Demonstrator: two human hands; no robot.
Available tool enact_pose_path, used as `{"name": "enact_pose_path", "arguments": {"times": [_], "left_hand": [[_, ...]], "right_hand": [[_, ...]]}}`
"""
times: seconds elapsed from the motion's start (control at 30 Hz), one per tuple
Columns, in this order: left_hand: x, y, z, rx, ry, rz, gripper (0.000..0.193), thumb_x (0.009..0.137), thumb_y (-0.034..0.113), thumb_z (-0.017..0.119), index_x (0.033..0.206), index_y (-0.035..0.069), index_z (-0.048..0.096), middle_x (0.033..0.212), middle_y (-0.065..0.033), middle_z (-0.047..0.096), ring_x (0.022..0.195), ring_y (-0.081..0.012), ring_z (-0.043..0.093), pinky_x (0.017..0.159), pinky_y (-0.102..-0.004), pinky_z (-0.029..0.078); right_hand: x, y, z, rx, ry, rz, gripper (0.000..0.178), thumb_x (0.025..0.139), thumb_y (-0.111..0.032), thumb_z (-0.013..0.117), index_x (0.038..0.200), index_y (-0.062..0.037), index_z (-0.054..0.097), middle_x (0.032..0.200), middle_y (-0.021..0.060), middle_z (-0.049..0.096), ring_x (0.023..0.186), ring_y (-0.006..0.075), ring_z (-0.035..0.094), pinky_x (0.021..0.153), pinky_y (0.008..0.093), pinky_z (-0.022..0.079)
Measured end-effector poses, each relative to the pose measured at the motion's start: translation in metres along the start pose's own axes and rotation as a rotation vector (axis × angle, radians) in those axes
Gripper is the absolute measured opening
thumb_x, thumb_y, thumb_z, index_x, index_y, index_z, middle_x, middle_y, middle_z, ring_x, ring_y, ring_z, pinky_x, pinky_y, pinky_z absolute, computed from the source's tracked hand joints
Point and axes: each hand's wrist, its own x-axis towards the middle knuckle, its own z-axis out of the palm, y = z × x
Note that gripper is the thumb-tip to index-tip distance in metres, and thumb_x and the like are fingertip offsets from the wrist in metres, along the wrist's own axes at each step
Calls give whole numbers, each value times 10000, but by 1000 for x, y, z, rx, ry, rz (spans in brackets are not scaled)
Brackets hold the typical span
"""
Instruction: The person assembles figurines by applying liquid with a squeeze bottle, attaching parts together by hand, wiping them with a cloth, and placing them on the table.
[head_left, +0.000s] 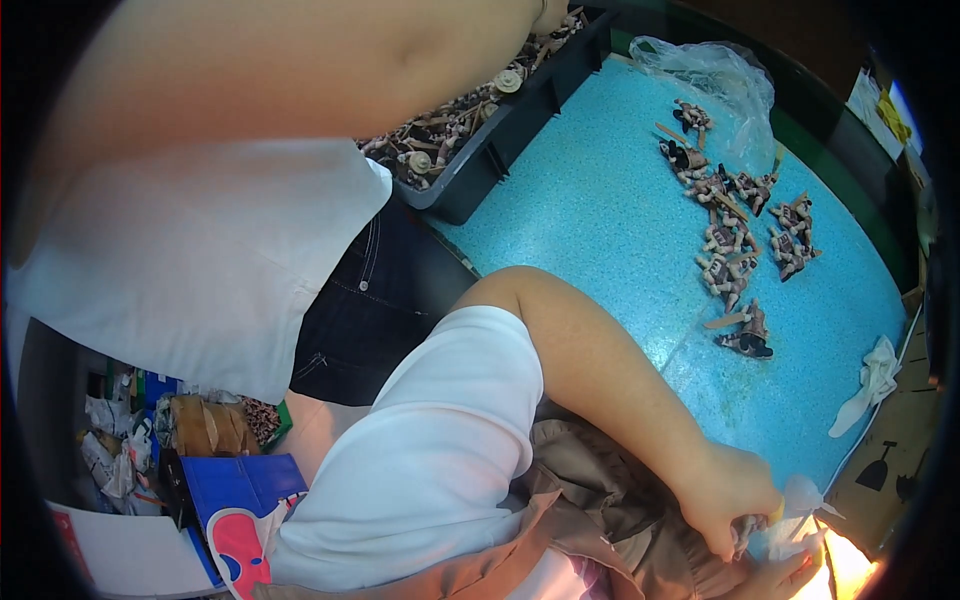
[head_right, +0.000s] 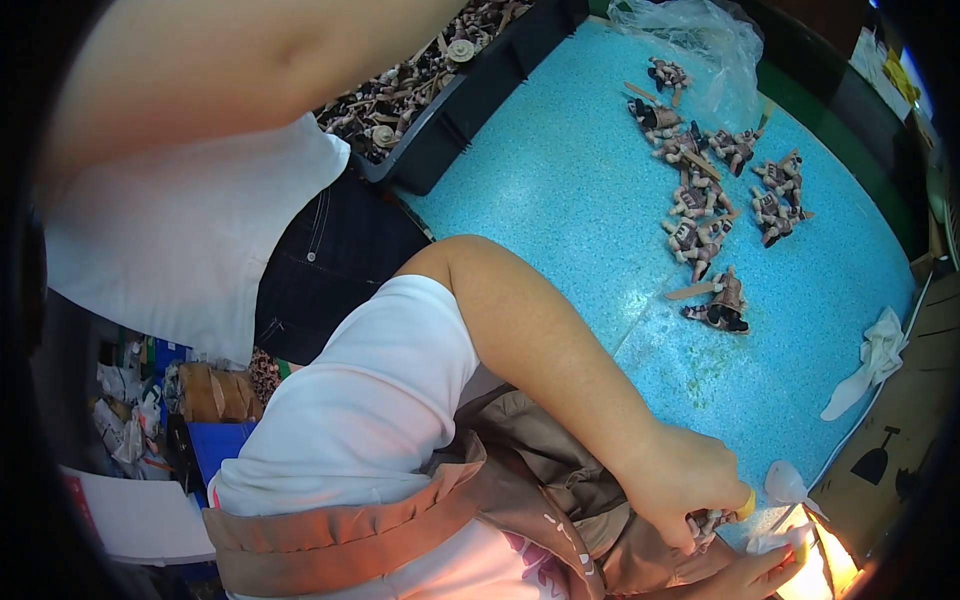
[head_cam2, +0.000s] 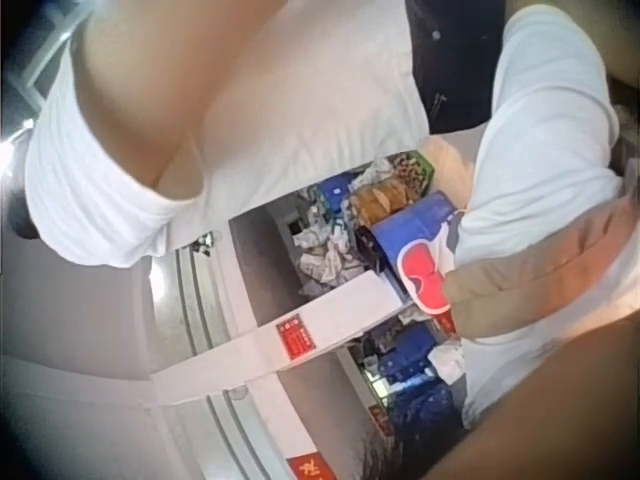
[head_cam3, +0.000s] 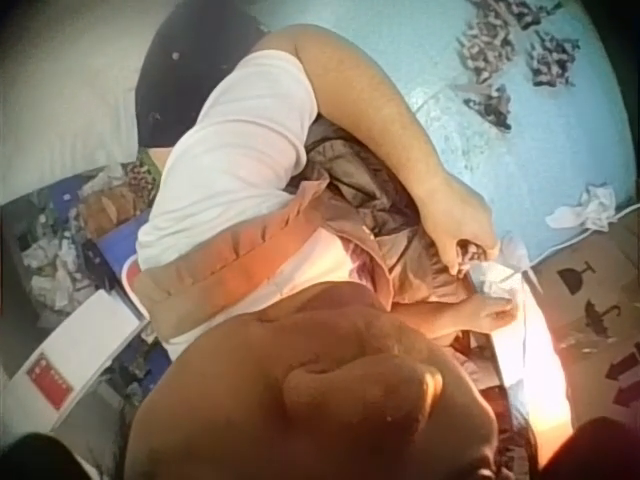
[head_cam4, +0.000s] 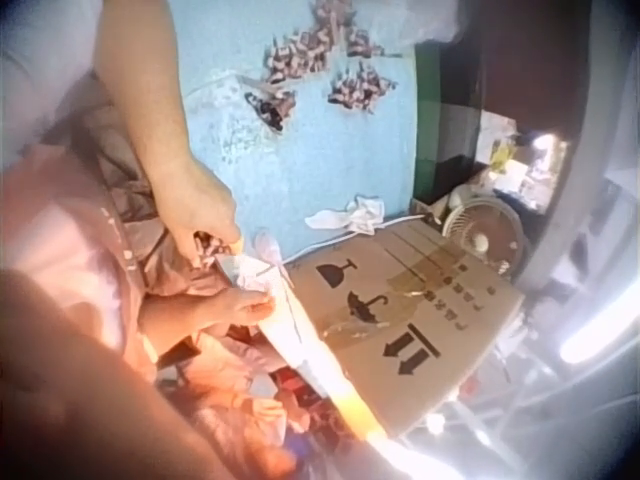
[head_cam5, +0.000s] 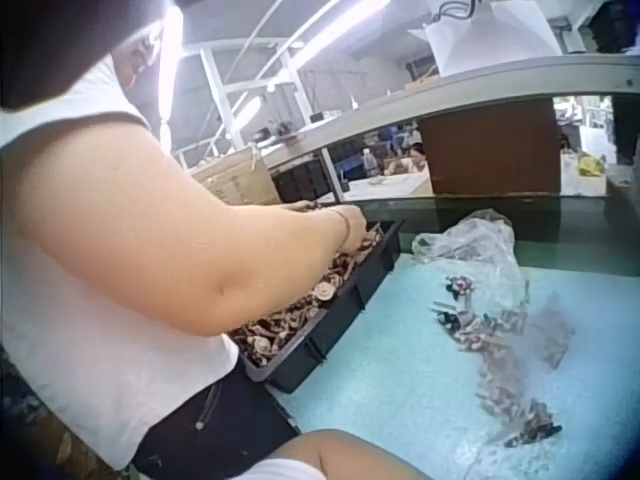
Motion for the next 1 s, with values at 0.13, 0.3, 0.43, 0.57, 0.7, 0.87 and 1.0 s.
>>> {"name": "enact_pose_path", "arguments": {"times": [0.13,0.3,0.43,0.57,0.7,0.87,1.0], "left_hand": [[2,1,0,22,-24,-18,435,610,244,707,945,11,558,703,-137,621,684,-317,610,579,-402,463],[-1,4,-2,20,-24,-24,453,617,248,708,973,12,555,697,-136,620,679,-319,610,575,-398,464],[5,-3,2,0,-48,-7,453,618,247,709,975,17,554,706,-132,621,683,-318,609,577,-397,465],[2,3,-3,-50,-41,-51,462,619,272,723,968,25,549,729,-126,621,696,-294,615,596,-368,472],[1,3,-3,-102,-32,-89,472,621,282,732,971,24,548,748,-125,621,709,-276,618,610,-349,477],[3,0,-2,-190,-40,-87,502,622,279,743,999,13,547,788,-128,623,729,-261,618,625,-338,479],[5,-4,0,-253,-42,-95,525,622,277,752,1021,5,546,820,-130,625,745,-249,618,637,-330,481]], "right_hand": [[-27,55,-3,359,-90,230,185,883,-132,501,872,44,556,776,179,569,644,323,542,594,363,459],[-24,86,8,-150,29,-413,179,890,-130,510,892,42,559,790,190,570,639,361,536,579,397,465],[-9,20,-7,45,-96,-179,169,885,-116,526,925,46,553,779,184,566,636,355,538,579,398,477],[0,-15,-12,69,-244,67,222,890,-142,518,985,56,550,793,179,578,686,315,567,624,382,485],[3,-41,6,54,-74,64,286,898,-176,503,1033,70,558,845,174,603,734,295,587,655,357,488],[0,-13,0,-53,-217,-101,272,832,-118,603,1060,30,578,975,154,584,820,257,557,699,315,458],[-6,0,0,14,-418,264,302,858,-118,566,1130,13,549,1051,128,582,880,280,557,742,312,460]]}}
